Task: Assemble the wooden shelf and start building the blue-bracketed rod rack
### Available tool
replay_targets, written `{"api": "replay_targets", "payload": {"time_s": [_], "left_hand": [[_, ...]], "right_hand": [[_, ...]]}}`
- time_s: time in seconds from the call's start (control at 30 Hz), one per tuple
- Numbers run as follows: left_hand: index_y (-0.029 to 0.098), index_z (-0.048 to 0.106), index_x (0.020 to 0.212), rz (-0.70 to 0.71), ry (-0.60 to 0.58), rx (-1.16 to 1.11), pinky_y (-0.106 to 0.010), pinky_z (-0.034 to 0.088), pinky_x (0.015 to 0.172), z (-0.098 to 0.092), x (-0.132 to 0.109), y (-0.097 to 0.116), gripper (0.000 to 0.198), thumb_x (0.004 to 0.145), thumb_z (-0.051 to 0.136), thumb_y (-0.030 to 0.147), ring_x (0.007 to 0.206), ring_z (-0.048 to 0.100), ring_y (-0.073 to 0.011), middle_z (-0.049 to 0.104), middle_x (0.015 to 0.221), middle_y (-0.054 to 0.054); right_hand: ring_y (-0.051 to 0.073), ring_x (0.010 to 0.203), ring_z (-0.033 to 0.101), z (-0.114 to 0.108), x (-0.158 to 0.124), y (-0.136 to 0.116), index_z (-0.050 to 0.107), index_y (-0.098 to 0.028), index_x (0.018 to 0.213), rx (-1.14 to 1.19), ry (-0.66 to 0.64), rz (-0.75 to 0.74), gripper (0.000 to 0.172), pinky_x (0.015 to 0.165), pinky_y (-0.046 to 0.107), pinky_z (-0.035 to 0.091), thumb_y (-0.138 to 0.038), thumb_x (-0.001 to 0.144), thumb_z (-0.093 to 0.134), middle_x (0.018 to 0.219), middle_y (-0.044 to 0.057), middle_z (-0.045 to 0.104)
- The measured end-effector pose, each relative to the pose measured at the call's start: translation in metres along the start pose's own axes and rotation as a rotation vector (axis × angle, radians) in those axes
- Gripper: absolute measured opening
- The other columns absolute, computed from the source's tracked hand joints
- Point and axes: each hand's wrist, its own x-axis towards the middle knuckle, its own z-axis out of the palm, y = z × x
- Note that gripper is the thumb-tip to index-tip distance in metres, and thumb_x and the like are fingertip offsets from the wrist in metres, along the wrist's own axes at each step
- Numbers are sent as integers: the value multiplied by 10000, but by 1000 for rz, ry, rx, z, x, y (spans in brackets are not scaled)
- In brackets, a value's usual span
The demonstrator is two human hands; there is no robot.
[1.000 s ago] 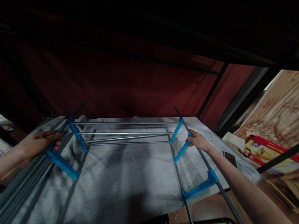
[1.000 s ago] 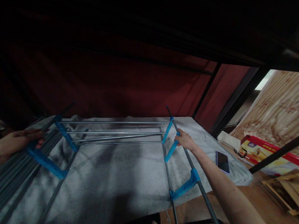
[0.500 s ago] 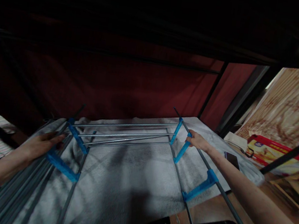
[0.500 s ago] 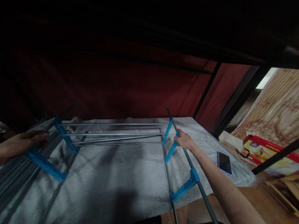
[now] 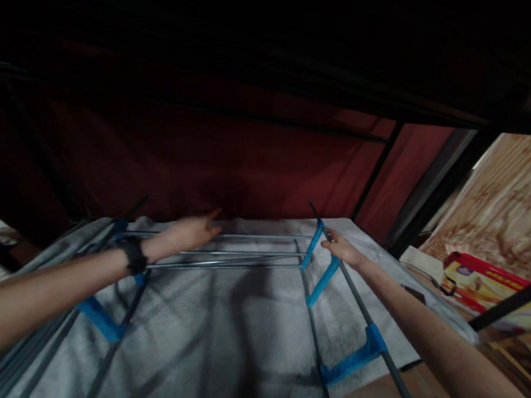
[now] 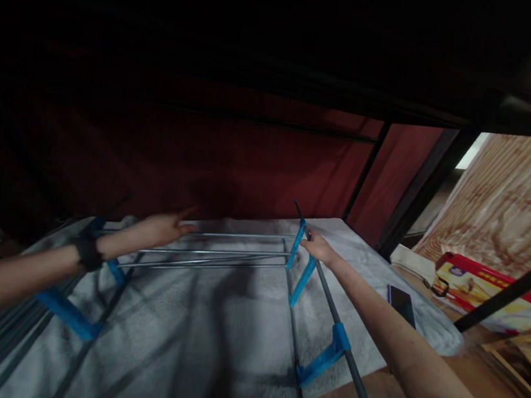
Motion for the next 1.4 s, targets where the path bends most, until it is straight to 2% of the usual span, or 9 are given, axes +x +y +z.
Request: {"api": "replay_targets", "payload": {"time_s": [0.07,0.17,0.23,0.43,0.6,0.77,0.93,1.1,1.4], "left_hand": [[132,410,1408,87,-146,-50,-262,414,977,24,18,39,566,903,426,387,1208,536,-215,535,1370,-124],[128,463,1356,226,-150,-47,-320,339,1068,66,40,84,532,856,498,308,1291,449,-245,490,1405,-136],[129,444,1362,248,-160,-59,-360,340,1068,92,53,105,542,848,500,291,1296,435,-261,466,1416,-148],[131,454,1325,265,-260,-7,-439,377,1012,148,81,132,496,852,484,276,1233,489,-301,521,1332,-183],[131,498,1283,305,-330,7,-397,431,946,172,92,140,464,820,481,117,1064,616,-255,653,1137,-160],[137,586,1139,335,-307,10,-339,474,880,162,96,136,373,797,464,50,1038,627,-240,657,1119,-154],[163,555,1183,380,-218,-55,-321,491,849,133,97,131,330,932,346,212,1004,637,-222,655,1104,-135],[182,576,1133,354,-205,-68,-307,496,813,111,94,131,311,951,339,266,968,647,-218,664,1095,-127],[221,574,1171,339,-196,-121,-294,493,798,95,81,119,309,939,370,239,988,648,-219,671,1120,-98]], "right_hand": [[158,776,616,9,14,-3,523,-118,1203,130,29,46,423,682,242,512,-158,782,551,948,81,650],[125,674,604,19,27,-3,471,-122,1230,272,36,103,456,576,212,522,-83,778,511,892,71,628],[112,624,595,23,31,0,440,-133,1258,289,28,112,498,526,189,514,-56,769,495,873,63,619],[88,579,594,21,31,6,333,-167,1358,347,-29,122,641,481,179,507,-36,740,441,1083,102,578],[84,579,591,18,30,0,338,-164,1346,327,-78,141,655,460,173,493,-15,714,429,1121,117,556],[110,600,592,12,34,-3,381,-121,1321,181,-50,104,578,438,176,482,-44,754,465,1007,109,601],[101,493,555,8,53,-10,505,-93,1203,70,15,167,424,410,172,437,-130,785,564,750,58,629],[110,399,519,15,62,-20,600,-95,997,61,-17,198,206,411,182,402,-96,802,535,482,-8,538],[85,379,464,18,40,-40,587,-129,906,237,-37,199,158,351,159,327,-72,788,498,438,-54,464]]}}
